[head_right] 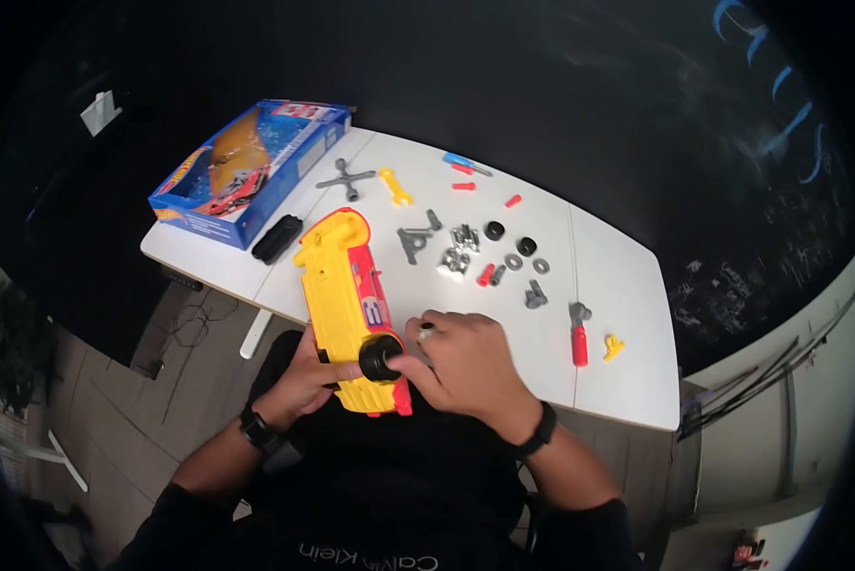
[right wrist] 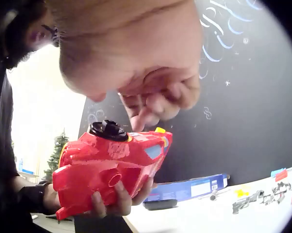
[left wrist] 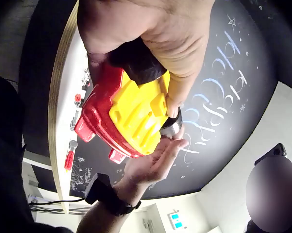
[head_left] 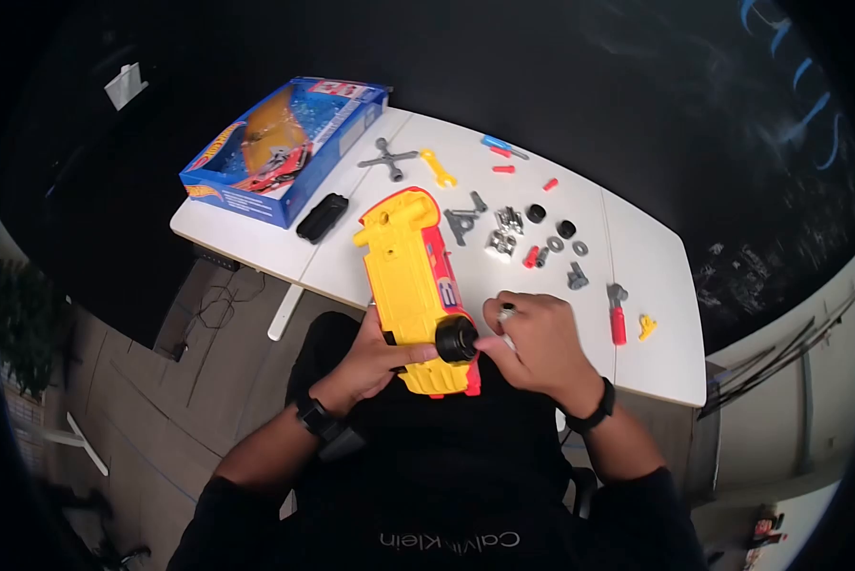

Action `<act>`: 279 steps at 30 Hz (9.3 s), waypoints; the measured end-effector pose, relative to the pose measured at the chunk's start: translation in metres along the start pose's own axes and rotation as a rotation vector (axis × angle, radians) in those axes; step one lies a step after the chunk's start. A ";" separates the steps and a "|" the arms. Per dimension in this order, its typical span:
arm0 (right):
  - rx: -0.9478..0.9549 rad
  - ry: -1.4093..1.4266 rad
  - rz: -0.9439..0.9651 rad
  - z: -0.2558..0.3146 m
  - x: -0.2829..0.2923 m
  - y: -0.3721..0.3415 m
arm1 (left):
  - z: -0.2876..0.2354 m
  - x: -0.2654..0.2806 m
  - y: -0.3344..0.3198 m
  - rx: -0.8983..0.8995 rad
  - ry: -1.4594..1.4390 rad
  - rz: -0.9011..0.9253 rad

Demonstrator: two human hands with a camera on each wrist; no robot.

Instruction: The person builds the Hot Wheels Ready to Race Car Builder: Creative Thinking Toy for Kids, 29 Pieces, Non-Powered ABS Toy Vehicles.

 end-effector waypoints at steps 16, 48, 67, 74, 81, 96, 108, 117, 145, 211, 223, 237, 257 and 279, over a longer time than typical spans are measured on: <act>-0.018 0.157 -0.204 0.006 -0.038 -0.007 | 0.018 0.010 -0.003 -0.132 0.166 -0.163; -0.142 1.226 -0.031 0.018 -0.090 -0.004 | -0.008 0.001 -0.002 -0.107 -0.036 0.379; -0.475 0.028 0.012 -0.328 -0.021 0.070 | 0.010 0.019 0.003 0.006 -0.221 0.079; -0.335 0.105 -0.260 -0.281 0.004 0.094 | 0.002 0.018 0.000 0.058 -0.099 0.012; 0.085 0.546 -0.109 -0.018 0.039 0.075 | 0.002 0.009 0.001 0.120 -0.014 -0.052; -0.039 0.441 -0.130 0.014 -0.020 0.044 | 0.017 0.008 -0.004 0.159 0.053 0.023; -0.604 -0.103 -0.250 -0.182 0.026 -0.005 | 0.028 0.025 -0.001 0.212 0.129 -0.051; -0.568 -0.178 0.035 -0.293 -0.011 0.010 | 0.036 0.028 0.001 0.246 0.149 -0.060; -0.068 0.794 -0.142 0.005 -0.017 0.041 | 0.012 0.005 -0.001 0.122 0.103 -0.050; -0.795 0.136 -0.297 -0.278 -0.002 -0.094 | 0.024 0.017 0.000 0.192 0.176 -0.179; -0.680 0.087 -0.438 -0.285 -0.029 -0.106 | 0.019 0.010 0.000 0.203 0.175 -0.143; 0.057 0.353 -0.285 0.008 0.044 0.012 | 0.007 -0.001 0.002 0.172 0.248 -0.105; 0.007 0.073 -0.169 0.028 0.014 0.043 | -0.007 -0.008 -0.004 0.124 0.248 -0.122; 0.202 0.093 -0.236 0.013 -0.002 0.027 | 0.001 -0.004 -0.001 0.155 0.199 -0.087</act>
Point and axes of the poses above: each hand's wrist, its own y-axis towards the middle knuckle, its own x-axis out of the back of the hand, z = x × y, the point moved 2 cm from there along y, towards the middle knuckle, and after that the axes turned 13 degrees about y, right-handed, at the moved point
